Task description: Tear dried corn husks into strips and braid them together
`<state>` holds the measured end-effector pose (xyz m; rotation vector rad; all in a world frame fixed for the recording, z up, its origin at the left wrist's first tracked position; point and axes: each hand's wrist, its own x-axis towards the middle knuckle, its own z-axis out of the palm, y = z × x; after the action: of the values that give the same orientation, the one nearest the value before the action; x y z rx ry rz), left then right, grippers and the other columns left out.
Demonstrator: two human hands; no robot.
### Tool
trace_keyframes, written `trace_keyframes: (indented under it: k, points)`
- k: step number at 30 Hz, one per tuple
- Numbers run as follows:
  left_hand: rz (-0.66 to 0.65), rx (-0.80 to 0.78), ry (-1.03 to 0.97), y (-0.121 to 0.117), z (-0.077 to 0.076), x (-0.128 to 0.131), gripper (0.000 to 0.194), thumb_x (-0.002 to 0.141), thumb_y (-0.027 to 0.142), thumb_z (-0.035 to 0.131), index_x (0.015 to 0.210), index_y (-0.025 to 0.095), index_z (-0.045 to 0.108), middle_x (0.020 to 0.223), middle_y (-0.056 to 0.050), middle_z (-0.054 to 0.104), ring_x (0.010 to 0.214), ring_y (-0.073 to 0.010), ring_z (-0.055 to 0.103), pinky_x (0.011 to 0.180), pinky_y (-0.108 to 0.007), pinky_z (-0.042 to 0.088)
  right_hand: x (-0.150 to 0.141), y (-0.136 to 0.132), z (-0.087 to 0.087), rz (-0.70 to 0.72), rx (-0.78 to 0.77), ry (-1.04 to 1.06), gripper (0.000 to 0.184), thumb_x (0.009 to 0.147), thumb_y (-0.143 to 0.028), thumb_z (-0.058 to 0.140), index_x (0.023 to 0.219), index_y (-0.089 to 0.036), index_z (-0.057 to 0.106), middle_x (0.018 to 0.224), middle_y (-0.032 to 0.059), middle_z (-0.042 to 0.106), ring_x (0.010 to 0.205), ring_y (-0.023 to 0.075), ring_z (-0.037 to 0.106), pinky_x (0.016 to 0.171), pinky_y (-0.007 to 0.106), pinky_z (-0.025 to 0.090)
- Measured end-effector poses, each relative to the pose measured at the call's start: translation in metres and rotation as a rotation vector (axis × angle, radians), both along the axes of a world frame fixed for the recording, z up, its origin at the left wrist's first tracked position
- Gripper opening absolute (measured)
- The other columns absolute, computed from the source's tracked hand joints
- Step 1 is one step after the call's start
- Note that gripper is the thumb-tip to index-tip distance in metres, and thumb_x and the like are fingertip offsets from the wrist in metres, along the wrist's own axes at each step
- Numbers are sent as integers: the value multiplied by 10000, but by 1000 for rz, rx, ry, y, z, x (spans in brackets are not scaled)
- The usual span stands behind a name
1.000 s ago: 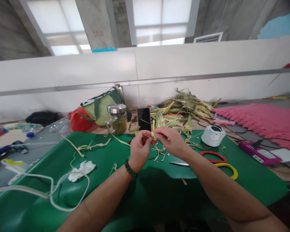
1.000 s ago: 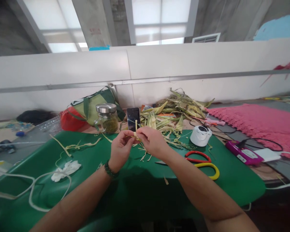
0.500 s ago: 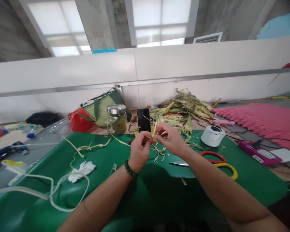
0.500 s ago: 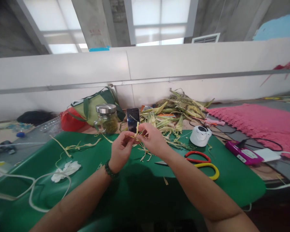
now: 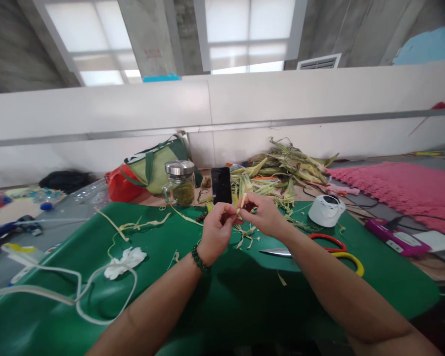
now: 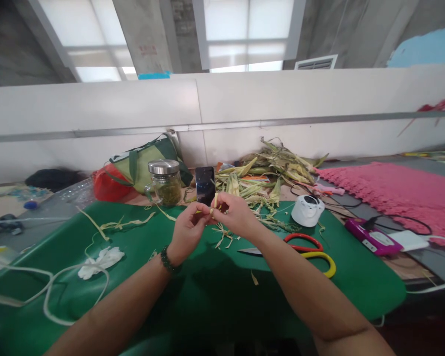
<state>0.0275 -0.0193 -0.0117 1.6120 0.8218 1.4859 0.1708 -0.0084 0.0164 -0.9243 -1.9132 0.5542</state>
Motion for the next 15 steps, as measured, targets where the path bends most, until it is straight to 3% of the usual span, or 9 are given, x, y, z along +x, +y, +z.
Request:
trace_keyframes:
  k: [3,7,11,15]
  points:
    - [-8,-17,-31,0,2,0,99,723,200,624,734,169,530,717,9,571,637,-127,627,634,-270,555,-2,1,-5,-79,198,-45,64,717,-127,511,700,-187,522,648,-12,553,567,112,507,559,234,415]
    - [-91,-146,-106,-1,7,-1,214,712,289,667,849,164,562,829,-11,623,638,-137,657,632,-281,569,-2,3,-10,-52,285,-10,57,782,-166,503,765,-196,548,732,8,591,610,117,549,587,239,450]
    - [-150,-210,-89,2,10,-7,433,685,355,705,1056,155,605,851,-32,681,638,-168,683,651,-315,577,-2,3,-10,-18,276,84,59,785,-189,533,736,-198,564,746,18,584,662,125,570,575,230,475]
    - [-141,-206,-42,7,10,-13,353,645,343,742,928,140,684,769,-43,726,676,-199,696,677,-322,574,6,0,-2,94,90,151,63,782,-240,572,761,-188,601,756,31,617,652,130,597,565,234,483]
